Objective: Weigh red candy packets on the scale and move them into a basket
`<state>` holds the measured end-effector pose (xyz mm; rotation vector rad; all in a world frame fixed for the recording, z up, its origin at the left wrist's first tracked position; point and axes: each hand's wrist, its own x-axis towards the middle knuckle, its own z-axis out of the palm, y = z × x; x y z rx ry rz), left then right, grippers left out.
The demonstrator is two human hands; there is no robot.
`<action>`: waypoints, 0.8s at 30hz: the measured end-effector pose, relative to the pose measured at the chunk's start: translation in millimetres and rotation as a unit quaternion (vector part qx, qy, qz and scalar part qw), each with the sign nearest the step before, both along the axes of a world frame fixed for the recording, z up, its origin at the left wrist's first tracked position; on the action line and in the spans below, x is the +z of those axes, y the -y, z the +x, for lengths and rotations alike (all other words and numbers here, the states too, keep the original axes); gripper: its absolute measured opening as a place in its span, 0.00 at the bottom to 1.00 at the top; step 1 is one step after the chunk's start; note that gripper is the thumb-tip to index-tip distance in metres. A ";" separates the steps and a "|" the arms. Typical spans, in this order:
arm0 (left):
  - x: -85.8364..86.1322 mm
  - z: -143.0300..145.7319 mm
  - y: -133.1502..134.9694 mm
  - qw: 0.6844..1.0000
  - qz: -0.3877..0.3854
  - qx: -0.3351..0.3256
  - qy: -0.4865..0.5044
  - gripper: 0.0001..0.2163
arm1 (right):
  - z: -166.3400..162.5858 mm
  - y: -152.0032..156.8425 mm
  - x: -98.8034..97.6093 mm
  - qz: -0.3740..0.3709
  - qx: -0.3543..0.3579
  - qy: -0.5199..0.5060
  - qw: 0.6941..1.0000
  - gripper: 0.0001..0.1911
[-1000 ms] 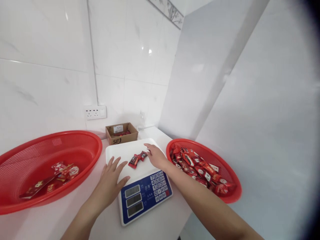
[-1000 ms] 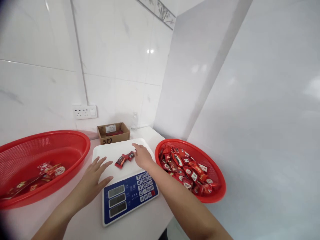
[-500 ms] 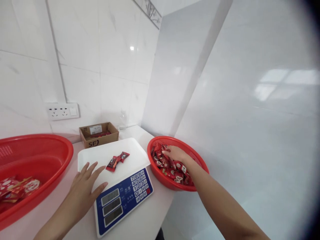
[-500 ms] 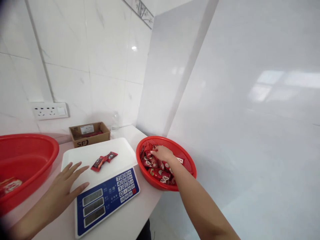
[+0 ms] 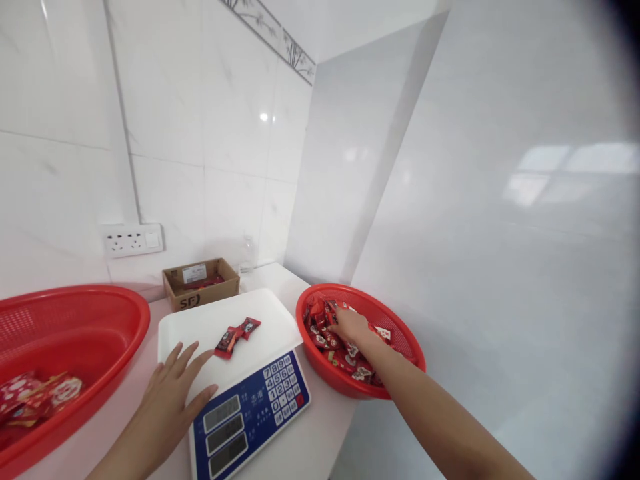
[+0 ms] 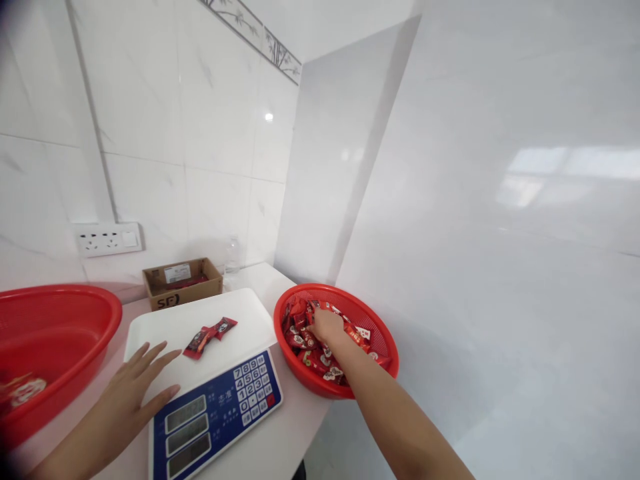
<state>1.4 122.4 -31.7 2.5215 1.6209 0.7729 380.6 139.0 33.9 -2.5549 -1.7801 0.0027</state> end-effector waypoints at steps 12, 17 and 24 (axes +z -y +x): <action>0.0 -3.1 1.3 1.000 -0.022 -0.001 0.010 0.22 | -2.9 -1.1 42.8 0.191 0.049 -0.202 0.959 0.23; 8.4 -0.9 8.0 0.999 -0.017 -0.001 0.030 0.20 | -62.3 7.7 31.5 0.132 0.146 -0.571 0.797 0.29; 13.1 -2.3 11.3 0.999 -0.044 0.007 0.014 0.21 | -114.3 16.5 -0.9 0.045 0.284 -0.367 0.885 0.31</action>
